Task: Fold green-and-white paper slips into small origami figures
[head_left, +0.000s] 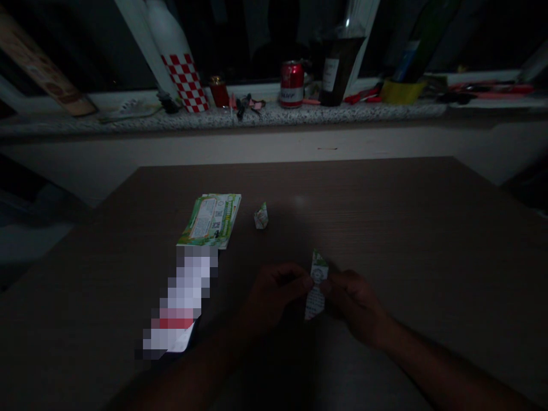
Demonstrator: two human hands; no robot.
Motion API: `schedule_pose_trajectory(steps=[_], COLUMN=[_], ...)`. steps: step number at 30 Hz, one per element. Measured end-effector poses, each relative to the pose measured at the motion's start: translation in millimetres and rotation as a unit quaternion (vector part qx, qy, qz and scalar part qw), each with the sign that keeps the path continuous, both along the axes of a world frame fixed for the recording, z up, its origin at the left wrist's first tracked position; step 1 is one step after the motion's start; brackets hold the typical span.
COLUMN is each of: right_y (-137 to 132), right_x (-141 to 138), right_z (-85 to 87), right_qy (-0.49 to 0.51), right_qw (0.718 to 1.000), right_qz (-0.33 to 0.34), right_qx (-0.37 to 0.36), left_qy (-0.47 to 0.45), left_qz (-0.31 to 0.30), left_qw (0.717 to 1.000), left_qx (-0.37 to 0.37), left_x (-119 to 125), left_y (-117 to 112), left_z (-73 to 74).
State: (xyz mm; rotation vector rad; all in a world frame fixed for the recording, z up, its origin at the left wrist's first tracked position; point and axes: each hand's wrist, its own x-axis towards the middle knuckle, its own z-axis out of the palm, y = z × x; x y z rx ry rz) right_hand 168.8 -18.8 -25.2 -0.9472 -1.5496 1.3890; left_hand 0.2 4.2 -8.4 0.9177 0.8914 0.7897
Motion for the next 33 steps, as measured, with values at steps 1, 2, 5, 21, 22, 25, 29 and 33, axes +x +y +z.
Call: schedule_pose_trajectory(steps=[1,2,5,21,22,25,29,33], right_y=[-0.6,-1.0,-1.1,-0.7,-0.8,-0.7,1.5,2.7], right_x=[0.3,0.7,1.3,-1.4,-1.5,-1.7,-1.0,0.2], right_z=[0.0,-0.1,-1.4,-3.8,-4.2,-4.8,-3.6,2.2], right_qy=[-0.007,-0.013,0.001,0.040,0.039,0.051,0.071,-0.004], right_qw=[1.000,1.000,1.000,0.997,0.997,0.996,0.995,1.000], right_qz=[-0.003,-0.004,0.007,-0.036,-0.042,-0.042,-0.006,0.026], right_qx=[0.002,0.002,-0.006,-0.047,-0.053,-0.066,-0.069,-0.012], left_qy=[-0.002,-0.006,-0.018,-0.002,0.002,-0.002,-0.022,-0.003], left_qz=[0.000,-0.002,-0.005,-0.037,-0.037,-0.030,-0.001,0.030], left_qw=[1.000,1.000,1.000,0.999,0.999,1.000,1.000,1.000], left_qx=[-0.001,-0.002,0.000,0.003,0.005,-0.005,-0.013,0.006], left_x=[0.4,0.8,0.8,-2.8,-2.7,-2.2,-2.0,-1.9], left_y=[-0.4,-0.7,-0.6,-0.3,-0.4,-0.4,0.3,0.7], left_z=[0.1,0.0,-1.1,-3.4,-2.7,0.0,0.3,-1.3])
